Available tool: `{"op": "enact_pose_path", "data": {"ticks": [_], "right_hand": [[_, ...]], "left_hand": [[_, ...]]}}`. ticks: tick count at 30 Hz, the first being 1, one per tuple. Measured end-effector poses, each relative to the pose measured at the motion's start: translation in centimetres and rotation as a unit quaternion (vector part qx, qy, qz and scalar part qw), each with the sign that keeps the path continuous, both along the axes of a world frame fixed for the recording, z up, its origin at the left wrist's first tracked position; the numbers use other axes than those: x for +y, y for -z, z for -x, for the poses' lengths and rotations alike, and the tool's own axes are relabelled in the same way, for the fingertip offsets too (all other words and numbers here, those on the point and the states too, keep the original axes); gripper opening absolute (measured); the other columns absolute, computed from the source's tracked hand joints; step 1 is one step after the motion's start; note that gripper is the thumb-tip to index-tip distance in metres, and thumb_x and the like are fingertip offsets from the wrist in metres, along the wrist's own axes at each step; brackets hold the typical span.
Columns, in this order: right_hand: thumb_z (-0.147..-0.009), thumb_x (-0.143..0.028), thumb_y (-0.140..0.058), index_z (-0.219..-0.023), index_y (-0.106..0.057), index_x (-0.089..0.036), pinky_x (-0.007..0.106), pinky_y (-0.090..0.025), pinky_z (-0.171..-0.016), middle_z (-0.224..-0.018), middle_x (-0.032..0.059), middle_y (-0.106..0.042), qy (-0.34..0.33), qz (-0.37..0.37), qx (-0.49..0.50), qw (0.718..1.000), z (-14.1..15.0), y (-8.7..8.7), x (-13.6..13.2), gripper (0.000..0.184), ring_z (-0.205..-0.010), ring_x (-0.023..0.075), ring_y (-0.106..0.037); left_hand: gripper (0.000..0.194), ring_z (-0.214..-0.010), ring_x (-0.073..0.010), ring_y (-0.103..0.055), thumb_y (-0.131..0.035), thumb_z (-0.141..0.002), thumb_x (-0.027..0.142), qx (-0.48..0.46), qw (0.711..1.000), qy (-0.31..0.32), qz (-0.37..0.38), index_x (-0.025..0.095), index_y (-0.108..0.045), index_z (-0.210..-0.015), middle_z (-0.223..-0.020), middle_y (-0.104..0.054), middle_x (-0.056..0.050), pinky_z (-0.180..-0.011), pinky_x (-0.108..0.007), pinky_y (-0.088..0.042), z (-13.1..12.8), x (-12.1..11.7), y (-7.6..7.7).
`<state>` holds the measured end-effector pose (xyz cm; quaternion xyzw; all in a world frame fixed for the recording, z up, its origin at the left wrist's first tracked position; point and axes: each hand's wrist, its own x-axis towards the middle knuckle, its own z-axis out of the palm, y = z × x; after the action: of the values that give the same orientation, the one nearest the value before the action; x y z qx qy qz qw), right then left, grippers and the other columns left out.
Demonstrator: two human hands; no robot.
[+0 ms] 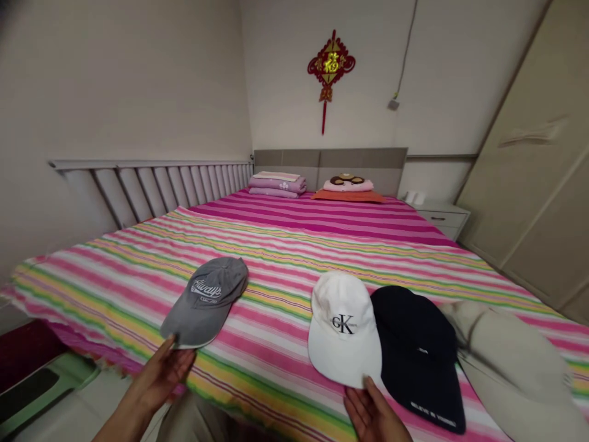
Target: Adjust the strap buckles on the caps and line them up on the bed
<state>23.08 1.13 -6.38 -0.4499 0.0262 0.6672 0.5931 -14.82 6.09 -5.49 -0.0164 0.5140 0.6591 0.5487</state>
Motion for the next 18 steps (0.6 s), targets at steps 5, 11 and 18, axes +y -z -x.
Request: {"op": "enact_pose_path", "data": {"ticks": [5, 11, 18], "right_hand": [[-0.061, 0.000, -0.067, -0.091, -0.054, -0.019, 0.024, -0.056, -0.055, -0.070, -0.0029, -0.070, 0.062, -0.038, 0.026, 0.997, 1.3, -1.4, 1.1, 0.038, -0.058, 0.0131, -0.065], [-0.058, -0.005, -0.075, -0.093, -0.058, -0.022, 0.019, -0.051, -0.058, -0.078, -0.0038, -0.072, -0.001, -0.124, 0.078, 0.989, 1.4, -1.9, -0.3, 0.042, -0.066, 0.0107, -0.065], [-0.056, -0.025, -0.077, -0.104, -0.061, -0.022, 0.025, -0.050, -0.063, -0.090, 0.0049, -0.071, -0.163, -0.195, -0.016, 0.967, 3.1, -1.8, -2.3, 0.050, -0.076, 0.0192, -0.066]], "left_hand": [[0.020, -0.046, -0.0102, -0.061, -0.045, -0.076, -0.002, -0.013, 0.998, -0.054, -0.037, 0.016, -0.053, -0.072, -0.054, -0.063, 0.004, -0.047, -0.020, -0.053, -0.3, 2.8, -0.4], [0.019, -0.053, -0.0112, -0.063, -0.045, -0.078, 0.003, 0.046, 0.998, -0.015, -0.041, 0.018, -0.054, -0.072, -0.058, -0.065, 0.003, -0.053, -0.021, -0.054, 0.3, 0.4, 1.4], [0.036, -0.082, -0.0249, -0.065, -0.059, -0.070, 0.045, -0.071, 0.921, 0.383, 0.012, 0.011, -0.064, -0.077, -0.081, -0.068, -0.015, -0.076, -0.033, -0.049, -6.7, -4.1, 0.9]]}}
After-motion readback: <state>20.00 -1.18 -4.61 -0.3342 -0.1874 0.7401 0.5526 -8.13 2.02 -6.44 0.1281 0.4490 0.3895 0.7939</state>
